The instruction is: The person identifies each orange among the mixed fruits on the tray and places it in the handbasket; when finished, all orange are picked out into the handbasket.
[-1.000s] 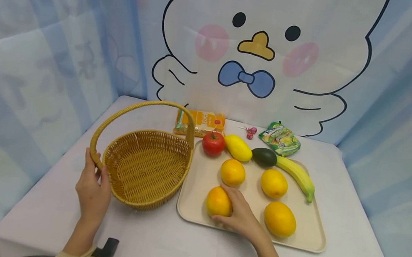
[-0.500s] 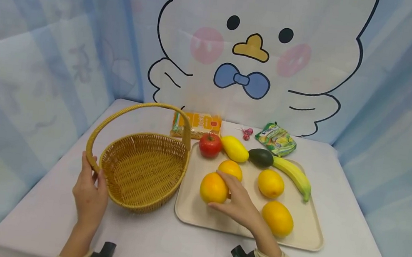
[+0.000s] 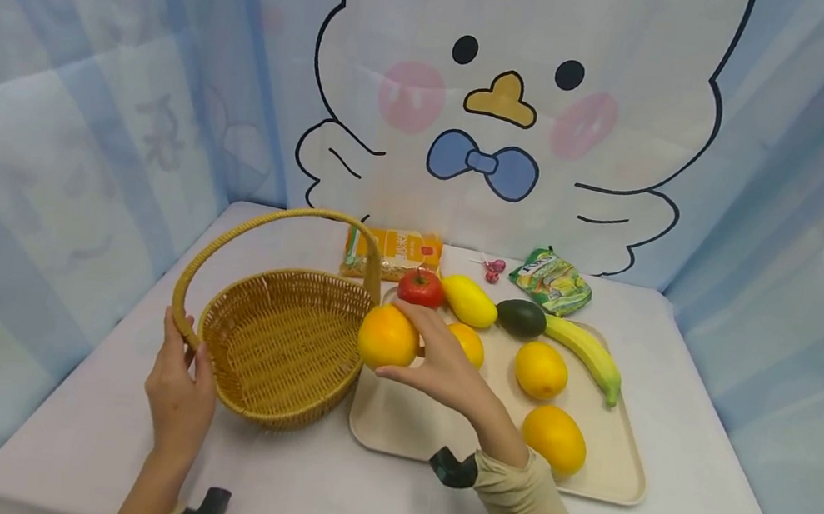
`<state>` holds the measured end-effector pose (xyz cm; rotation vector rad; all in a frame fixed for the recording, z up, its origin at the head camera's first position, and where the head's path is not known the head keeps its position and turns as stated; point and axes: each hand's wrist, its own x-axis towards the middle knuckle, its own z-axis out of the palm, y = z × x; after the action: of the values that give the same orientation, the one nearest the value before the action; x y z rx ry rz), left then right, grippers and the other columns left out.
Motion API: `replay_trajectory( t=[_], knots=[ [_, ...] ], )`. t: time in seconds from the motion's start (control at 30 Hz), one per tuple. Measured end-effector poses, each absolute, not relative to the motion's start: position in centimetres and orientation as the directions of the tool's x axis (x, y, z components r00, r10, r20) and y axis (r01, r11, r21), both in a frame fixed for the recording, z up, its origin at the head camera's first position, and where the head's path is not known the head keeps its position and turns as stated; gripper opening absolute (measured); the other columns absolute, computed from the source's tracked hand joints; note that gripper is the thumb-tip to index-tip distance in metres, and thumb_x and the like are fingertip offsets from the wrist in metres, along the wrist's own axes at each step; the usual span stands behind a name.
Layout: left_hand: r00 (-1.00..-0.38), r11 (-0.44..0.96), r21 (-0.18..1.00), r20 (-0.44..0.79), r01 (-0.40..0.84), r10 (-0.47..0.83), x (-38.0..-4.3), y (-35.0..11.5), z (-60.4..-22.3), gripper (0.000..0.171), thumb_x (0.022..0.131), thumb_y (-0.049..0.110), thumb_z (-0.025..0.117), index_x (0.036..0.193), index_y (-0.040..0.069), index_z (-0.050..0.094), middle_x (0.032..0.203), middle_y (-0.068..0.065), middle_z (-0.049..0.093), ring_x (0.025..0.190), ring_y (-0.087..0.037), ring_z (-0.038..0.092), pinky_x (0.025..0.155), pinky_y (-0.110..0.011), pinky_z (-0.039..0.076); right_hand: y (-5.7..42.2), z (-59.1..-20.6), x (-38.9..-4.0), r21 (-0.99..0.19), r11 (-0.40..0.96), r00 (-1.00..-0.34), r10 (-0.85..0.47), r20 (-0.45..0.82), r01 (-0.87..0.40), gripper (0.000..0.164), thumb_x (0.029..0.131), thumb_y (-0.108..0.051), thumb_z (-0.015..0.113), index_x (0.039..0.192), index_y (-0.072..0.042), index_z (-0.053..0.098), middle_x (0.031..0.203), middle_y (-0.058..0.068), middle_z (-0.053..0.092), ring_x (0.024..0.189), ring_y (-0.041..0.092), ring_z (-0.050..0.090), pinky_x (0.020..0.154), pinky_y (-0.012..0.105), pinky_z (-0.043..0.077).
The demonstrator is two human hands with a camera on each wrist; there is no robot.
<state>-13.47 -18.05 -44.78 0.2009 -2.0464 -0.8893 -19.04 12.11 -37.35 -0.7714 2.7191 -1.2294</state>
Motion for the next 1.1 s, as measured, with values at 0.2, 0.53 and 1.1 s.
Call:
replay_trajectory(
  t=[0.2,0.53,1.1],
  knots=[
    [-0.613,0.738,0.65,0.662,0.181,-0.433,-13.5,-18.1,-45.0,0.061,0.093,-0.001,0.051,0.148,0.008,0.027,0.132,-0.023,0.054,0.118,-0.037,0.056,0.092,-0.03,0.051,10.4,-36.3,-19.9,-0.683,0.551,-0.842,-0.51,0.179,-0.479,0.084,0.074,-0.039,0.078,0.145,-0.025,0.035,0.147,0.0,0.04,0.131,0.021,0.041,0.099,0.042,0.052],
    [-0.587,0.742,0.636,0.689,0.21,-0.425,-13.6,-18.2,-44.9,0.061,0.091,-0.003,0.053,0.147,0.006,0.029,0.129,-0.024,0.057,0.114,-0.039,0.057,0.09,-0.035,0.053,7.2,-35.1,-21.3,-0.668,0.518,-0.793,-0.582,0.182,-0.534,0.085,0.076,-0.039,0.076,0.147,-0.027,0.031,0.149,-0.002,0.038,0.131,0.019,0.041,0.107,0.043,0.046],
    [-0.592,0.754,0.621,0.697,0.214,-0.405,-13.4,-18.5,-45.0,0.061,0.091,-0.003,0.054,0.147,0.004,0.03,0.132,-0.022,0.055,0.115,-0.039,0.057,0.1,0.001,0.033,1.8,-35.3,-23.9,-0.609,0.534,-0.749,-0.644,0.157,-0.587,0.086,0.077,-0.043,0.075,0.147,-0.02,0.032,0.146,0.002,0.043,0.127,0.019,0.044,0.105,0.035,0.047]
  ],
)
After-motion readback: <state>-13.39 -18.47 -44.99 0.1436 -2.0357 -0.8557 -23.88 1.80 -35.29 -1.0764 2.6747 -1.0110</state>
